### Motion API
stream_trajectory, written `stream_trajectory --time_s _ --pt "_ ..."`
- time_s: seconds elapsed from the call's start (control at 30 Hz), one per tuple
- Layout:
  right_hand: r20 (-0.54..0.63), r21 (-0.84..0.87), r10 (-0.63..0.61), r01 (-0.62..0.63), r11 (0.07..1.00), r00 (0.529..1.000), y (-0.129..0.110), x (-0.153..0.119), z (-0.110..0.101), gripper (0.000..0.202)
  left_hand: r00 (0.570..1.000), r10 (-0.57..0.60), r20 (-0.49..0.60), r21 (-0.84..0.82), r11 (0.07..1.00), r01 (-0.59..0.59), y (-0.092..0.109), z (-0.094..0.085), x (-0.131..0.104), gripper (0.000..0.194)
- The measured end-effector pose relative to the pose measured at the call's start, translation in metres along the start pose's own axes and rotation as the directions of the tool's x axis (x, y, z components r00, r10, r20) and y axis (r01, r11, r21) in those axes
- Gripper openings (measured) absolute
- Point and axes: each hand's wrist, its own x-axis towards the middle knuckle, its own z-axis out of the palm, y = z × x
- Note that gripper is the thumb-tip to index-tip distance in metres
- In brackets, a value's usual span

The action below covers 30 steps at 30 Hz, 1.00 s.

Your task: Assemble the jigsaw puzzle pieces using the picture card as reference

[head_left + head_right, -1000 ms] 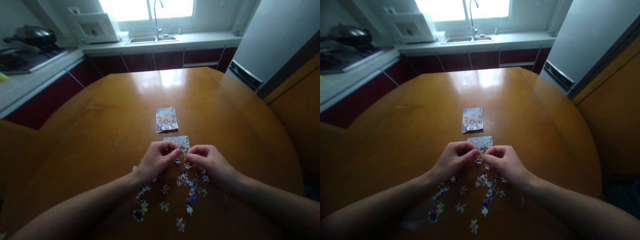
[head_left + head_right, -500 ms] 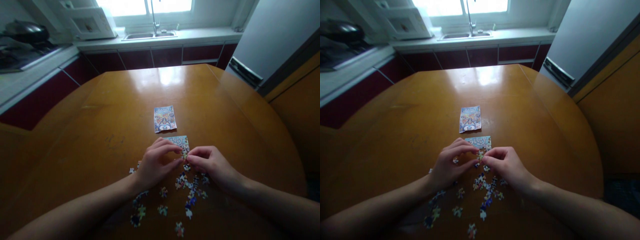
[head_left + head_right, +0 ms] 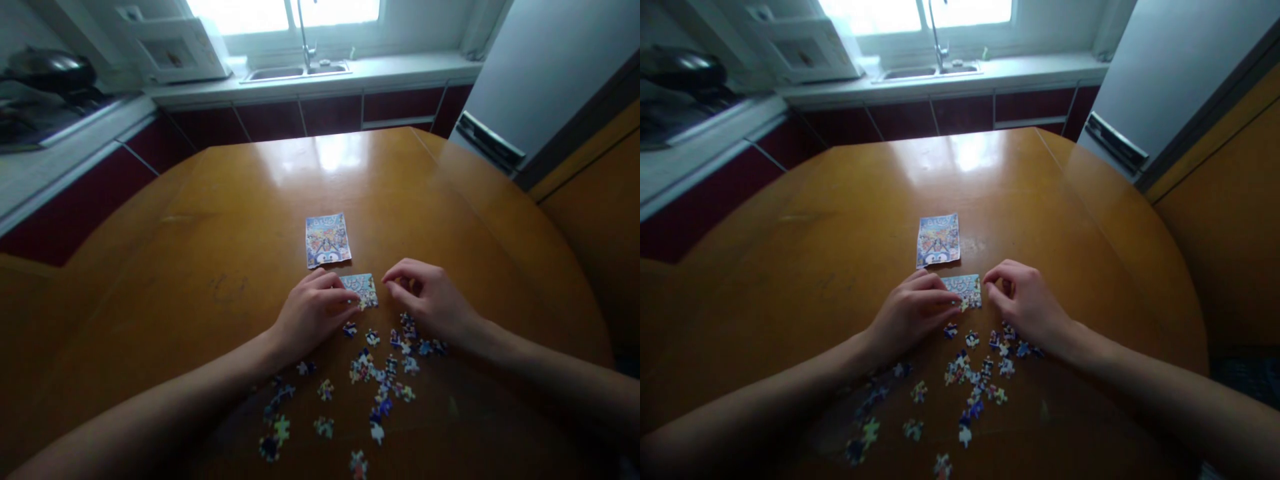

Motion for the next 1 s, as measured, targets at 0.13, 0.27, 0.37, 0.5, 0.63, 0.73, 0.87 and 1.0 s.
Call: stream_trajectory --time_s 0.13,0.27,0.37,0.5,0.63,0.73,0.87,1.0 --pt "0.055 -0.024 -0.122 0.123 0.992 0.991 0.014 0.002 0.014 0.011 0.999 0.038 0.009 0.064 0.997 -0.039 -0.004 0.004 0.000 0.009" --pt "0.112 -0.062 -0.237 0.244 0.968 0.965 0.024 -0.002 0.021 0.015 0.997 0.069 0.038 0.100 0.992 -0.073 -0.005 0.005 0.000 0.010" --pt "0.153 -0.101 -0.307 0.324 0.941 0.939 0.027 -0.004 0.022 0.016 0.996 0.071 0.049 0.124 0.989 -0.077 -0.005 0.005 0.000 0.009" --pt "0.187 -0.187 -0.341 0.374 0.908 0.921 0.027 -0.005 0.022 0.020 0.996 0.054 0.075 0.144 0.987 -0.065 -0.005 0.005 0.001 0.008" --pt "0.188 -0.239 -0.359 0.397 0.886 0.914 0.026 -0.005 0.023 0.021 0.994 0.078 0.078 0.134 0.987 -0.088 -0.006 0.002 -0.001 0.010" --pt "0.186 -0.252 -0.370 0.408 0.878 0.910 0.025 -0.006 0.023 0.022 0.987 0.148 0.057 0.143 0.977 -0.155 -0.005 0.000 -0.002 0.011" --pt "0.190 -0.264 -0.371 0.411 0.872 0.909 0.026 -0.006 0.023 0.022 0.964 0.243 0.109 0.229 0.937 -0.262 -0.005 -0.002 -0.003 0.013" --pt "0.165 -0.228 -0.371 0.401 0.887 0.914 0.028 -0.006 0.024 0.019 0.957 0.255 0.139 0.270 0.920 -0.285 -0.005 -0.003 -0.002 0.014"
